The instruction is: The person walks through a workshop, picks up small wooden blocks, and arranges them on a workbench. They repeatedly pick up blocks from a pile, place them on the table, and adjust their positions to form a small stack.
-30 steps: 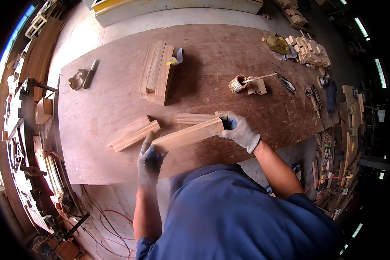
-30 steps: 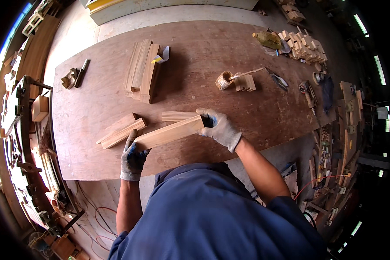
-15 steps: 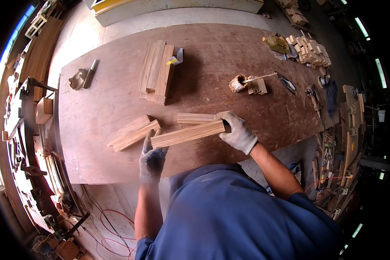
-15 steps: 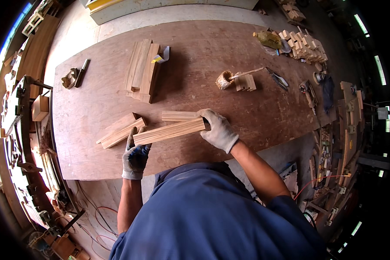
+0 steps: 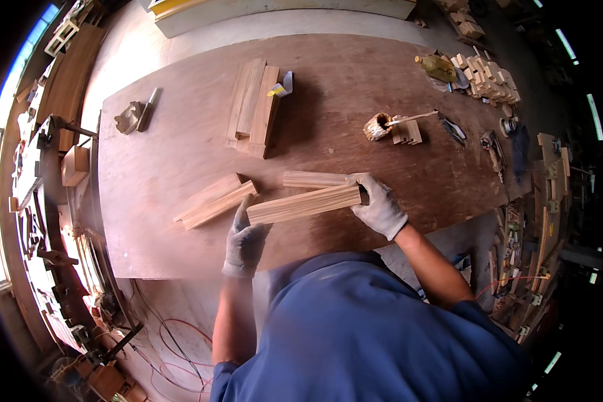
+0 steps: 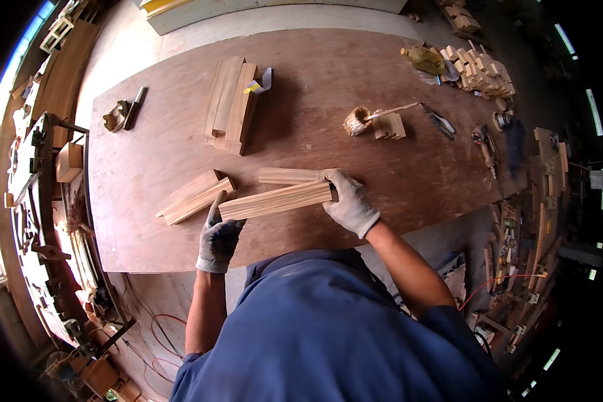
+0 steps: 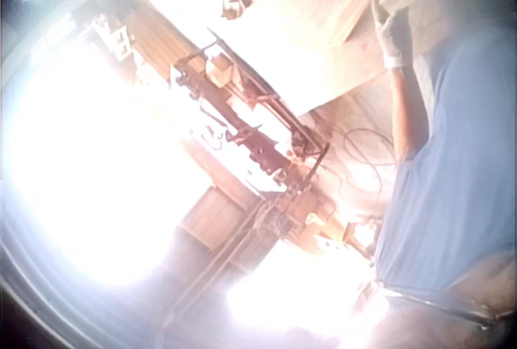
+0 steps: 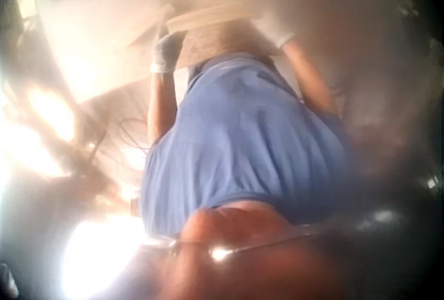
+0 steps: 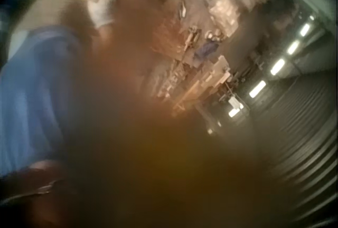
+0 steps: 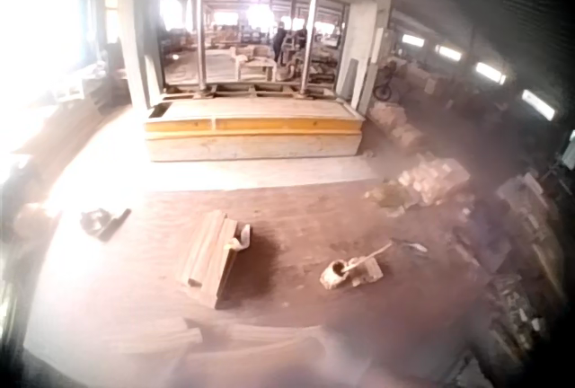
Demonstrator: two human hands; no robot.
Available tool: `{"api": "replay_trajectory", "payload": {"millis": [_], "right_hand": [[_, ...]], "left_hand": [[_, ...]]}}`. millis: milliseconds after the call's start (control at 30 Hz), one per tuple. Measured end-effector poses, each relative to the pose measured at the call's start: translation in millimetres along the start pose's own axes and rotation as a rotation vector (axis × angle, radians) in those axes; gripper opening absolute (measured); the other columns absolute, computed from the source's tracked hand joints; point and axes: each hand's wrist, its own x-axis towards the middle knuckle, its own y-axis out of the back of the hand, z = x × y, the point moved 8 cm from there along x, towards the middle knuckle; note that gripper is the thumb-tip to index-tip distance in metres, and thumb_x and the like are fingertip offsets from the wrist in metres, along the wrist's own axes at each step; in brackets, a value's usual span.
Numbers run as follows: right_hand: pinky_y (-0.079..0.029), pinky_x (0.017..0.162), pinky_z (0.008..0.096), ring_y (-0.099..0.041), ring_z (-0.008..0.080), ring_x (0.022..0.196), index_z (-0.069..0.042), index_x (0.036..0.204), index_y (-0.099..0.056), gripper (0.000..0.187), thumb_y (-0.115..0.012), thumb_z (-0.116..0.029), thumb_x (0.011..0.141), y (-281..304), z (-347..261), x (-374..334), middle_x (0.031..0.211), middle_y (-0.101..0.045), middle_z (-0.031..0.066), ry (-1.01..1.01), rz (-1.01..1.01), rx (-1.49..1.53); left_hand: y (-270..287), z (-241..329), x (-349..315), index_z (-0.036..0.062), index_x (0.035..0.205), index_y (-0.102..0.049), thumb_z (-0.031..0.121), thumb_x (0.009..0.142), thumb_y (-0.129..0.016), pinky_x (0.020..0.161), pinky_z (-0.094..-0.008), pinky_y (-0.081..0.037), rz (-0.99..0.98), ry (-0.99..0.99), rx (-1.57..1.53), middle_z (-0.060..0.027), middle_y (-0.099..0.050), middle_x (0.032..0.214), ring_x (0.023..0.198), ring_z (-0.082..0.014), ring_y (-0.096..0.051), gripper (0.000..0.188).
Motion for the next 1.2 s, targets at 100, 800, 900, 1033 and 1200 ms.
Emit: {"api": "replay_trajectory", "payload": {"millis": [100,800,900,1033,1200], "right_hand": [[-0.051,0.104,0.0385,-0.066,0.0292,0.118,-0.005,0.117,-0.060,0.045,-0.073,0.005,0.075,-1,4,-1,0.122,-0.068,0.0151,-0.057,-0.033,0.061],[-0.059,0.049,0.0344,-0.070,0.0220,0.058,-0.001,0.118,-0.064,0.048,-0.063,-0.047,0.104,-59,173,-89,0.079,-0.072,0.0142,-1.168,0.080,0.762],[-0.059,0.053,0.0343,-0.070,0.0202,0.061,-0.002,0.119,-0.066,0.043,-0.061,-0.043,0.106,-47,168,-79,0.080,-0.073,0.0123,-1.113,0.129,0.761],[-0.058,0.063,0.0311,-0.071,0.0182,0.071,-0.001,0.131,-0.063,0.040,-0.065,-0.029,0.104,-47,185,-82,0.090,-0.074,0.0117,-0.991,0.089,0.577],[-0.058,0.090,0.0366,-0.073,0.0263,0.101,0.000,0.144,-0.058,0.059,-0.077,-0.018,0.090,-36,175,-74,0.113,-0.075,0.0191,-0.770,0.103,0.157]], "left_hand": [[-4,-1,0,0.0030,0.162,-0.033,-0.005,0.089,-0.057,0.112,-0.0466,-0.049,0.011,-0.013,-0.021,-0.0121,-0.056,0.145,0.117,-0.0233,-0.063,0.078],[-5,-61,56,0.0008,0.118,-0.068,0.042,0.100,-0.072,0.048,-0.0289,-0.047,0.414,0.268,0.841,-0.0038,-0.062,0.074,0.056,-0.0136,-0.058,0.045],[0,-68,69,-0.0005,0.126,-0.067,0.028,0.101,-0.073,0.053,-0.0300,-0.052,0.385,0.172,0.712,-0.0029,-0.063,0.079,0.060,-0.0145,-0.061,0.038],[32,-72,79,-0.0062,0.145,-0.055,0.020,0.101,-0.070,0.086,-0.0273,-0.055,0.297,0.077,0.892,-0.0114,-0.072,0.119,0.101,-0.0131,-0.066,0.053],[24,-73,81,-0.0008,0.150,-0.053,0.012,0.098,-0.071,0.090,-0.0274,-0.053,0.242,0.077,1.083,-0.0086,-0.071,0.118,0.101,-0.0124,-0.064,0.057]]}}
